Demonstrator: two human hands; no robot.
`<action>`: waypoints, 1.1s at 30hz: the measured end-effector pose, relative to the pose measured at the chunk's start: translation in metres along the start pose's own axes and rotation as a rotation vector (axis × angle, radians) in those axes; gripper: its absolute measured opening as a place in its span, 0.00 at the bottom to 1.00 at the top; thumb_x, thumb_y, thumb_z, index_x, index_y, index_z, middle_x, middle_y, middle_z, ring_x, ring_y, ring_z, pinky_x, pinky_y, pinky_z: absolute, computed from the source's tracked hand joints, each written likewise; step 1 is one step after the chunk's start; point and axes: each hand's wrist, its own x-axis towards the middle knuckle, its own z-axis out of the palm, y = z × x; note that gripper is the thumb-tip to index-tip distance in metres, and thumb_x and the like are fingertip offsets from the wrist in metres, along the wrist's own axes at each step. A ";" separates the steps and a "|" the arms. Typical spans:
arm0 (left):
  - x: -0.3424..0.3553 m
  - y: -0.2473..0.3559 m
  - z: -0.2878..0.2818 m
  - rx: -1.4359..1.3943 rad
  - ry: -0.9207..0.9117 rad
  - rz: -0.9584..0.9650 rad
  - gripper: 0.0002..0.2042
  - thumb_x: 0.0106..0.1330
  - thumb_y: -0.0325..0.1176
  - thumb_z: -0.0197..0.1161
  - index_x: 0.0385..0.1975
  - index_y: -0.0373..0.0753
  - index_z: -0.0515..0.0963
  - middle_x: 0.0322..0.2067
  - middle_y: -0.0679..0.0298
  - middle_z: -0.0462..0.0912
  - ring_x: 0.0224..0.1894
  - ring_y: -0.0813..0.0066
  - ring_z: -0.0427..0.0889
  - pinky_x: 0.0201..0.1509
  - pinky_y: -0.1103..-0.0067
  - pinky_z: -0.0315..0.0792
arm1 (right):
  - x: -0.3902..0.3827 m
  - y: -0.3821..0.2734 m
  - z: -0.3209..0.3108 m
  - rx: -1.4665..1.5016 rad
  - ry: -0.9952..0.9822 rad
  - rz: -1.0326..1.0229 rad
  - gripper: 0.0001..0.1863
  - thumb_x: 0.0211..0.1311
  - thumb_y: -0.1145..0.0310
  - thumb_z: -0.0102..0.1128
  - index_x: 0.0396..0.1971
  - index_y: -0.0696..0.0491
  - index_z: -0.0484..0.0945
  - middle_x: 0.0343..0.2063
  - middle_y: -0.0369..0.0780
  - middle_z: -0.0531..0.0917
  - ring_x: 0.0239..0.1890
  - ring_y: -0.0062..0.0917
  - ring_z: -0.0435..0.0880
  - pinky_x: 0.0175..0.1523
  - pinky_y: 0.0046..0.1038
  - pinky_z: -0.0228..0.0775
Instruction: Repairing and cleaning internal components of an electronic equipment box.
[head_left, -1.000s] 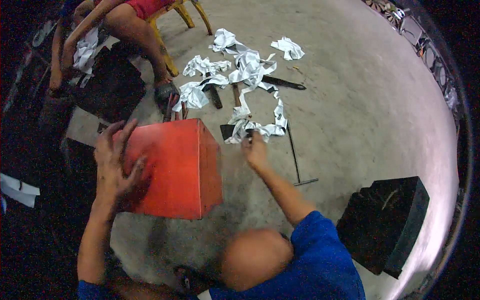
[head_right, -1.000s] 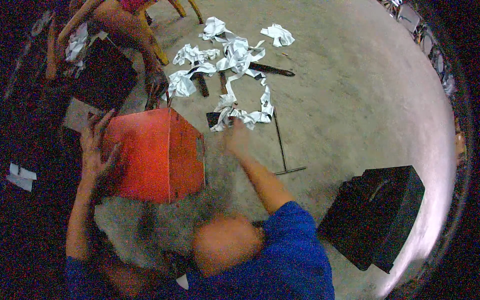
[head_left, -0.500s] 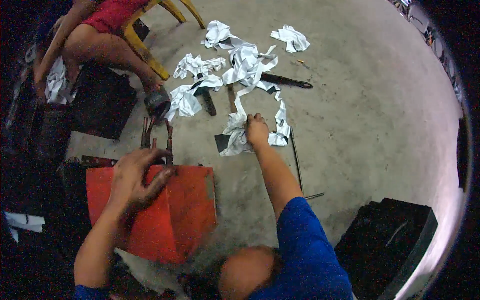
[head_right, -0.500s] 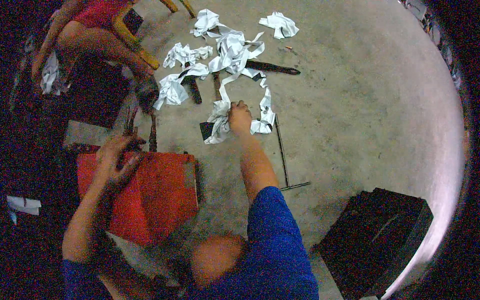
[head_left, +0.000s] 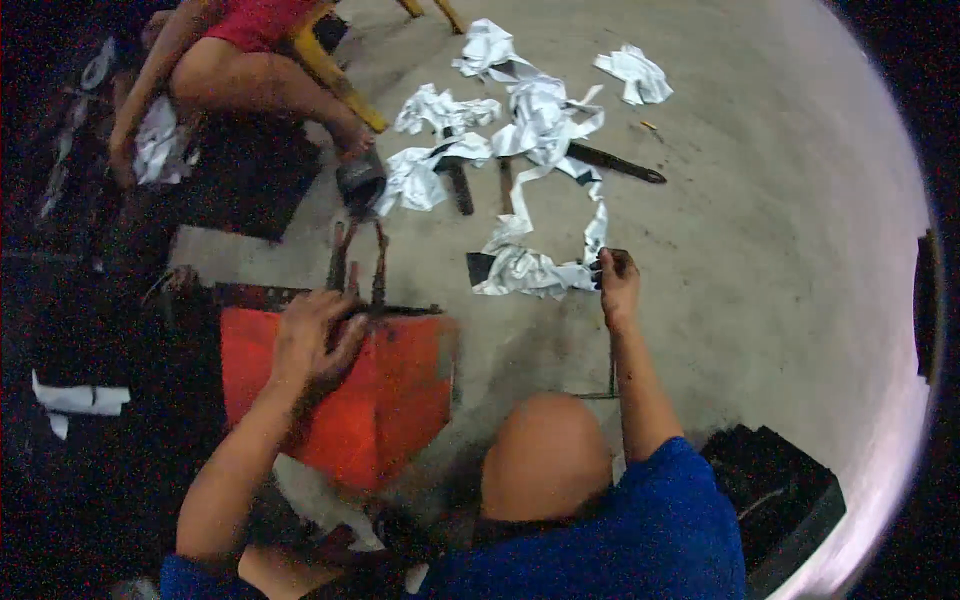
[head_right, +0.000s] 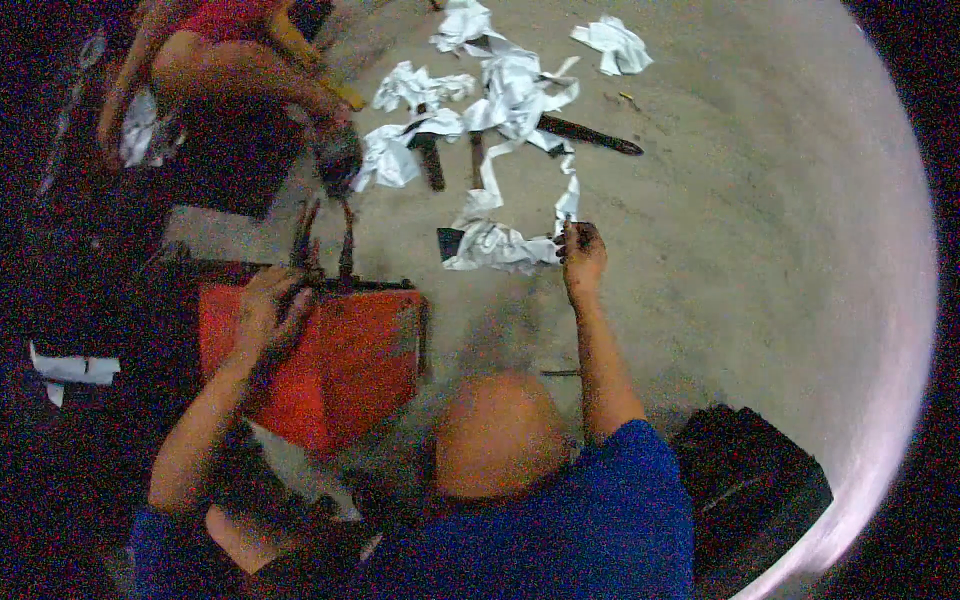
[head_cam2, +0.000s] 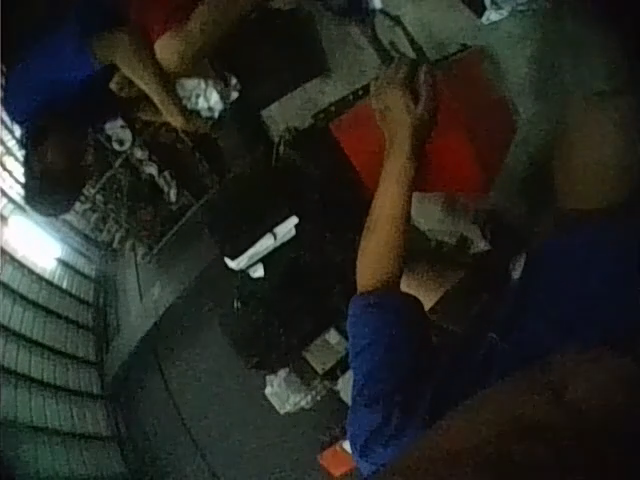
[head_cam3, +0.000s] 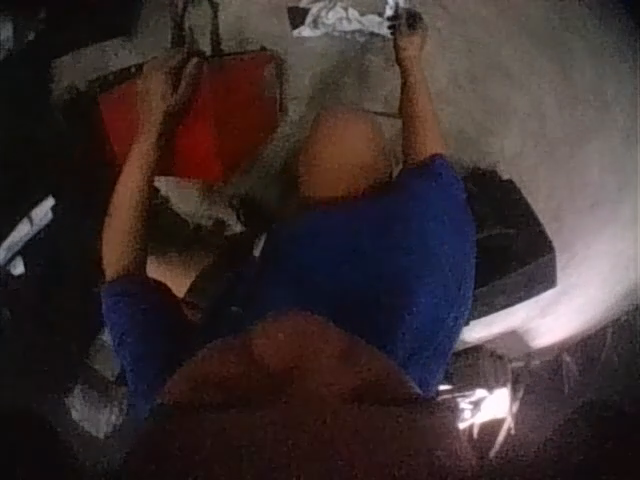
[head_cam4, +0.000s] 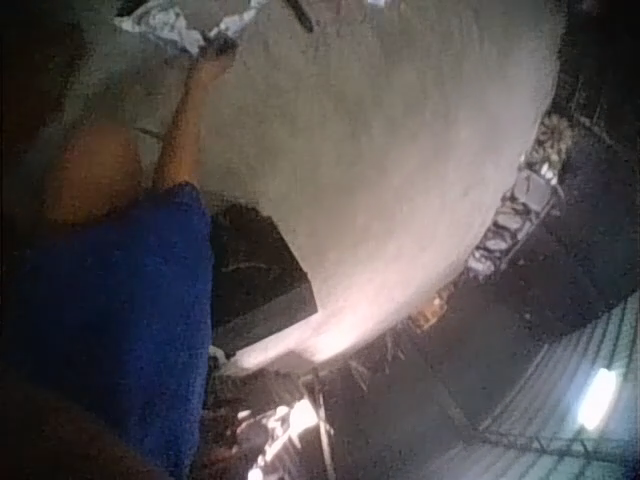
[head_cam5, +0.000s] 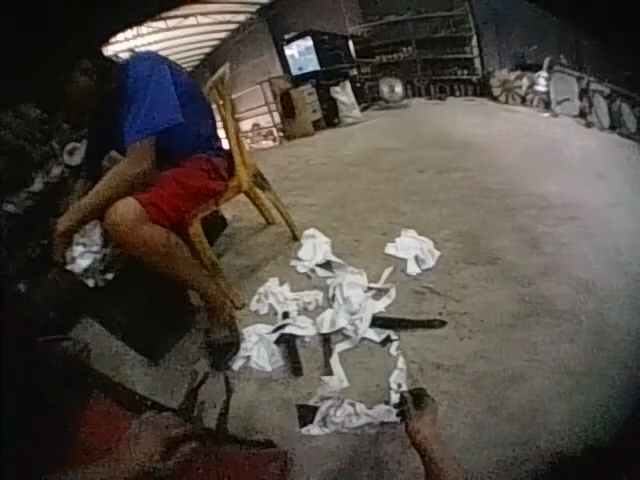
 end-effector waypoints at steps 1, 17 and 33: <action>0.003 0.000 -0.004 0.020 0.001 -0.012 0.16 0.60 0.41 0.58 0.40 0.36 0.79 0.42 0.51 0.79 0.47 0.51 0.75 0.54 0.63 0.66 | -0.007 -0.024 0.007 0.015 -0.018 0.001 0.09 0.63 0.66 0.56 0.34 0.58 0.75 0.31 0.43 0.82 0.30 0.28 0.79 0.37 0.29 0.71; 0.008 -0.006 -0.016 -0.085 0.118 0.023 0.13 0.62 0.41 0.56 0.36 0.37 0.78 0.33 0.54 0.74 0.40 0.53 0.75 0.46 0.65 0.70 | -0.215 -0.149 0.133 -0.194 -0.309 -0.446 0.11 0.57 0.68 0.63 0.35 0.57 0.74 0.27 0.42 0.81 0.30 0.27 0.82 0.37 0.28 0.73; 0.010 -0.027 -0.008 -0.092 0.066 0.041 0.16 0.61 0.45 0.56 0.38 0.39 0.79 0.42 0.52 0.76 0.45 0.53 0.75 0.50 0.65 0.70 | -0.220 -0.151 0.163 -0.180 -0.333 -0.556 0.07 0.57 0.75 0.60 0.33 0.61 0.73 0.29 0.48 0.79 0.31 0.36 0.81 0.38 0.30 0.72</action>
